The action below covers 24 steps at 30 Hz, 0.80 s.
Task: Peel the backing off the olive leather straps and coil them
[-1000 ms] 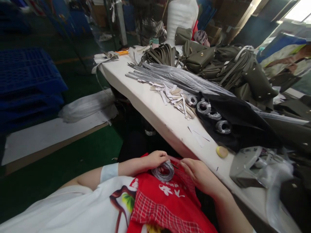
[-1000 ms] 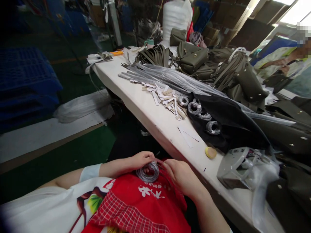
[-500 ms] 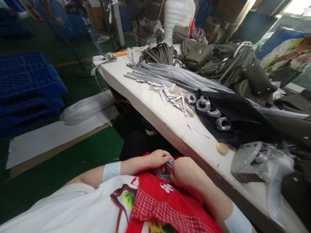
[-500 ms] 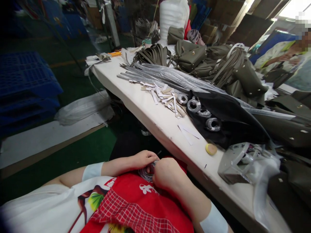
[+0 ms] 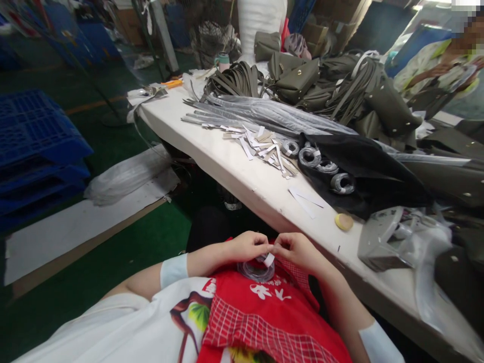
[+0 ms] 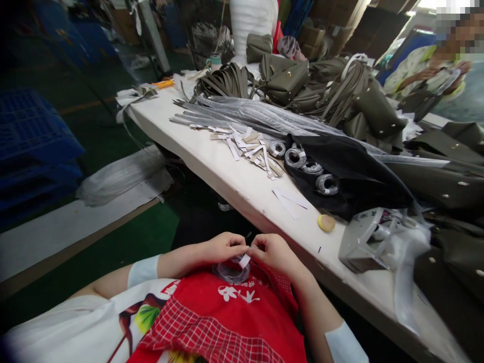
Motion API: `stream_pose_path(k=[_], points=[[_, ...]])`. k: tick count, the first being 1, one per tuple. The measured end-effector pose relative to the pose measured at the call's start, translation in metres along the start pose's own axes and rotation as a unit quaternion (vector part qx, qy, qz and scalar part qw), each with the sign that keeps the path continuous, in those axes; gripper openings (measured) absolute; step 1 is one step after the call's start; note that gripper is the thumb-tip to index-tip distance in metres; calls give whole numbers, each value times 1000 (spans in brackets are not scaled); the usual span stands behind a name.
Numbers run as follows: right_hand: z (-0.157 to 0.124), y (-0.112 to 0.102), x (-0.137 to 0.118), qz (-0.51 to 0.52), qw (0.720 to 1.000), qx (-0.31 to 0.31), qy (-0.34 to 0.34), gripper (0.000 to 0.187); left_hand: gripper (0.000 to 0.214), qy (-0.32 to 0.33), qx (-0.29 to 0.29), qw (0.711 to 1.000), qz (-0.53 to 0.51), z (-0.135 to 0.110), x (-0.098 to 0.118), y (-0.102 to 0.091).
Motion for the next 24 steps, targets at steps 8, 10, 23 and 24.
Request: stream_pose_path(k=[8, 10, 23, 24], points=[[13, 48, 36, 314, 943, -26, 111, 60, 22, 32, 57, 998, 23, -10, 6, -1], [14, 60, 36, 365, 923, -25, 117, 56, 24, 33, 57, 998, 5, -11, 5, 0], [8, 43, 17, 259, 954, 134, 75, 28, 23, -39, 93, 994, -37, -14, 6, 0], [8, 40, 17, 268, 954, 112, 70, 31, 23, -33, 98, 994, -30, -14, 7, 0]])
Point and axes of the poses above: each hand's wrist, its own z-axis towards the middle knuckle, its own y-axis out of the palm, x = y × z, the point moved 3 cm from there along z, towards the middle knuckle, and after that the axes turned 8 degrees about -z, right-handed, at the moved point
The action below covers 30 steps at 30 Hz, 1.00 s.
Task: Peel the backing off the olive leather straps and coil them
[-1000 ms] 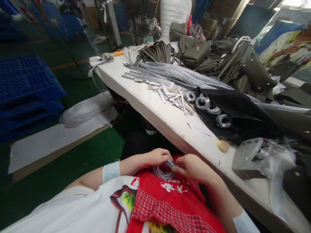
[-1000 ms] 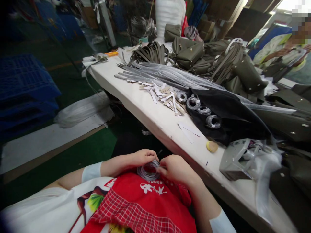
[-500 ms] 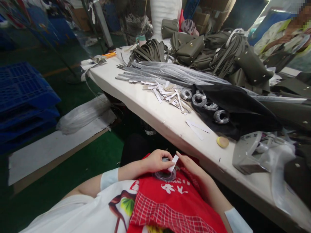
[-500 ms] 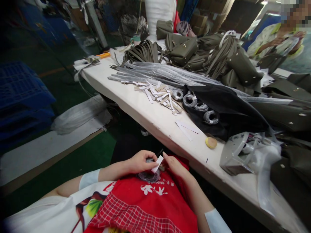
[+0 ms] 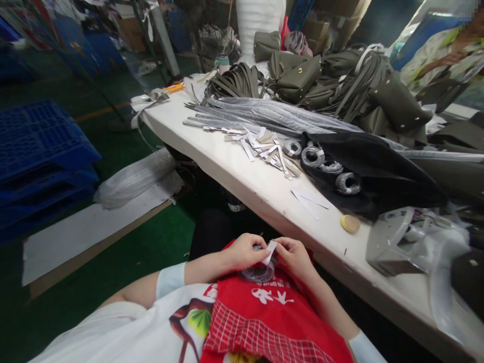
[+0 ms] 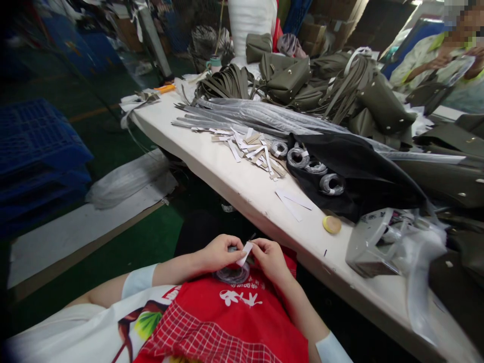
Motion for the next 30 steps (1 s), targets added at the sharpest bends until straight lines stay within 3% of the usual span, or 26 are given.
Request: stream_pose_path(k=[5, 9, 14, 17, 21, 25, 27, 30], points=[[-3, -12, -7, 47, 995, -84, -15, 47, 18, 37, 37, 997, 53, -1, 6, 4], [-5, -14, -10, 4, 996, -86, 11, 37, 20, 82, 68, 989, 102, -3, 14, 6], [-1, -7, -4, 12, 993, -119, 5, 25, 24, 72, 59, 989, 119, -6, 17, 7], [-2, -3, -2, -37, 996, -76, -14, 17, 30, 44, 15, 993, 111, -4, 11, 5], [-11, -3, -12, -160, 983, 4, -89, 15, 37, -82, -114, 990, -23, 4, -6, 2], [-25, -9, -29, -242, 938, 47, -242, 26, 48, -56, -84, 978, -185, 18, 1, -8], [-32, -12, -37, -268, 917, 82, -283, 35, 46, -45, -75, 965, -246, 25, 12, -7], [-43, -19, -45, -300, 894, 112, -315, 40, 43, -34, -61, 963, -260, 31, 24, 3]])
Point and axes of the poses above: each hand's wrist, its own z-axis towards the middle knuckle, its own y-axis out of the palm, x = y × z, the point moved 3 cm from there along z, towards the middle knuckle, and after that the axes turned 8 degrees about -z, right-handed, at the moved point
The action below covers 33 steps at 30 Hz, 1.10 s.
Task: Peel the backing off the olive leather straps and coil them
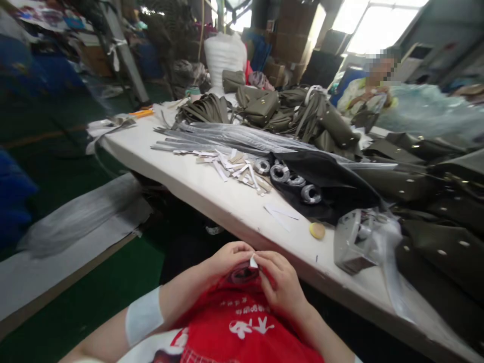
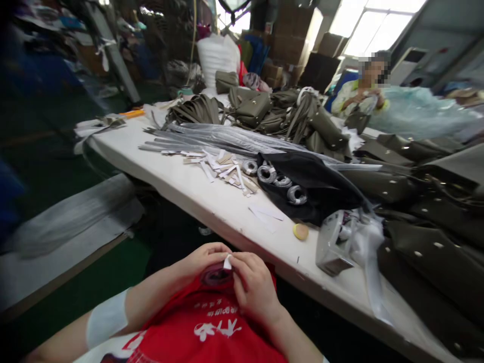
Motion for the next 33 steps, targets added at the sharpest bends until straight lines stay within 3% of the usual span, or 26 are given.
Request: stream_pose_path(k=[3, 5, 8, 9, 11, 13, 16, 22, 25, 28, 33], points=[[-8, -26, 15, -54, 997, 45, 16, 35, 45, 9, -15, 1000, 17, 7, -5, 9], [-24, -57, 44, -109, 980, 137, 98, 27, 50, -17, -21, 1000, 7, 12, -13, 8], [-67, -114, 101, -200, 888, 315, 270, 20, 55, -43, -12, 999, -18, 19, -23, 2], [-83, -129, 119, -213, 852, 352, 324, 22, 54, -45, -8, 999, -28, 20, -25, 2], [-107, -145, 153, -180, 818, 368, 403, 28, 53, -46, -2, 998, -42, 20, -28, 5], [-116, -147, 178, -127, 819, 354, 434, 34, 53, -47, -9, 998, -47, 18, -30, 12], [-114, -139, 193, -73, 828, 351, 430, 40, 51, -40, -29, 998, -37, 17, -31, 22], [-124, -127, 164, -102, 815, 400, 407, 33, 49, -29, -40, 998, -30, 16, -32, 23], [-139, -115, 152, -118, 792, 400, 445, 33, 50, -26, -28, 999, -33, 17, -31, 21], [-146, -98, 158, -3, 778, 381, 500, 40, 50, -30, -23, 999, -32, 18, -28, 24], [-144, -92, 175, 105, 763, 396, 500, 44, 46, -10, -36, 998, -44, 20, -23, 26]])
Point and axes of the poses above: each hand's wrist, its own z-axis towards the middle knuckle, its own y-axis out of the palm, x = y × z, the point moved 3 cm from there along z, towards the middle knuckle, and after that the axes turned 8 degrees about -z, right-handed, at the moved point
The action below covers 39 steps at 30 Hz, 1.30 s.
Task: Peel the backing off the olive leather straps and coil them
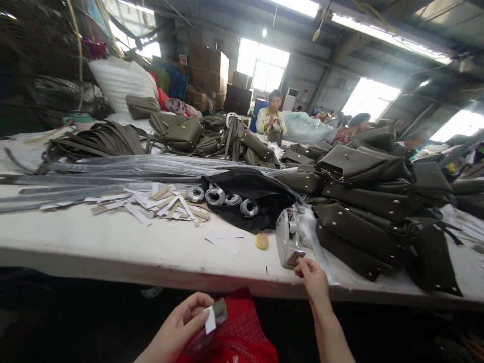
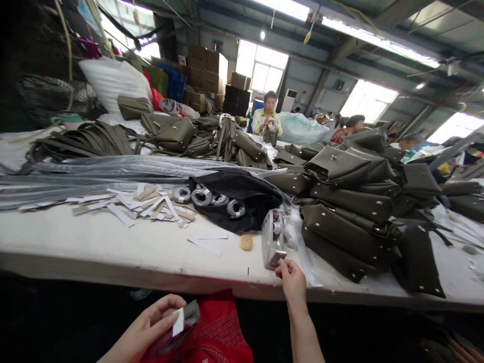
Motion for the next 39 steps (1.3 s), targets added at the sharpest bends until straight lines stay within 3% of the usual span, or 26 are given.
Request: stream_pose_path(k=[4, 8, 11, 14, 17, 20, 23, 30, 33, 36, 39], points=[[3, -1, 10, 7, 999, -7, 33, 45, 50, 26, 3, 1000, 3, 2, 5, -8], [-19, 15, 10, -51, 996, -49, 58, 48, 54, 47, 14, 999, 14, 2, 8, -13], [-59, 49, -18, -66, 986, -153, -9, 42, 50, 81, 30, 996, 35, 2, 8, -13], [-105, 90, -60, -11, 953, -297, -64, 35, 39, 142, 46, 984, 97, 0, 11, -11], [-137, 122, -96, 41, 911, -406, -66, 32, 26, 216, 75, 951, 208, -10, 21, -10], [-152, 141, -114, 69, 876, -474, -58, 32, 20, 265, 123, 909, 299, -25, 32, -11], [-158, 153, -116, 61, 865, -495, -45, 36, 18, 288, 152, 888, 325, -36, 38, -12], [-156, 165, -108, 45, 867, -497, -9, 46, 16, 304, 147, 887, 315, -35, 38, -10], [-156, 166, -106, 69, 852, -519, -10, 42, 17, 298, 165, 882, 326, -33, 38, -9], [-160, 169, -104, 112, 833, -542, 6, 36, 18, 327, 192, 863, 334, -33, 40, -10], [-164, 176, -102, 139, 835, -532, 7, 36, 24, 386, 177, 831, 358, -32, 42, -11]])
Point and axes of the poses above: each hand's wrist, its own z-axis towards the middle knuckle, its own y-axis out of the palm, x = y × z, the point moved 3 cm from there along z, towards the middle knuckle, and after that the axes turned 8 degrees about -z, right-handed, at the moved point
